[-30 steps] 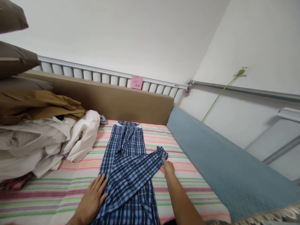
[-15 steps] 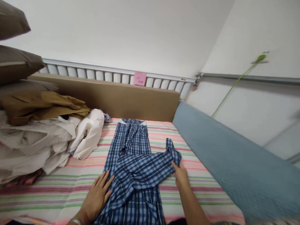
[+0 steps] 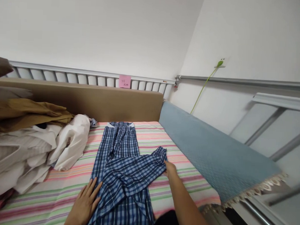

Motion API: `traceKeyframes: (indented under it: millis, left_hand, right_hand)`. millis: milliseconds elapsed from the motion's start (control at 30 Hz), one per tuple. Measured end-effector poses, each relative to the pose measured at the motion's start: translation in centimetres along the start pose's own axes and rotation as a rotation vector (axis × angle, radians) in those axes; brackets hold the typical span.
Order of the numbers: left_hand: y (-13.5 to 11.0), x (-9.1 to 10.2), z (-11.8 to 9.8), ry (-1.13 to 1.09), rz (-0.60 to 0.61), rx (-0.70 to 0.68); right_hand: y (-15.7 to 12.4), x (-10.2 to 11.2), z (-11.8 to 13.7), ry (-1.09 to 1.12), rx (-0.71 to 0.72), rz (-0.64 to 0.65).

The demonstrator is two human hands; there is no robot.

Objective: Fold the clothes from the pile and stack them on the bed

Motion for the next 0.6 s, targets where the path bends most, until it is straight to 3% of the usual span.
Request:
traceKeyframes:
  millis: [167, 367, 467, 600]
  left_hand:
    - [-0.1, -0.1, 0.0, 0.033, 0.006, -0.015]
    - [0.0, 0.0, 0.0, 0.035, 0.007, -0.008]
    - [0.0, 0.1, -0.1, 0.057, -0.004, -0.017]
    - [-0.1, 0.1, -0.2, 0.063, -0.03, -0.033]
  right_hand:
    - [-0.5, 1.6, 1.0, 0.163, -0.002, -0.043]
    - [-3.1, 4.0, -1.9, 0.214, -0.154, -0.008]
    - [-2.9, 4.1, -1.9, 0.228, -0.213, 0.016]
    - [-1.1, 3.4, 0.3, 0.228, -0.204, 0.0]
Point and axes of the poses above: each hand's wrist, its own y-axis towards the middle knuckle, its own x-axis out of the back of the hand, z = x × y, the point moved 3 cm from there along y, towards the middle knuckle, and after that the axes turned 6 degrees about -y, right-handed, at the moved point
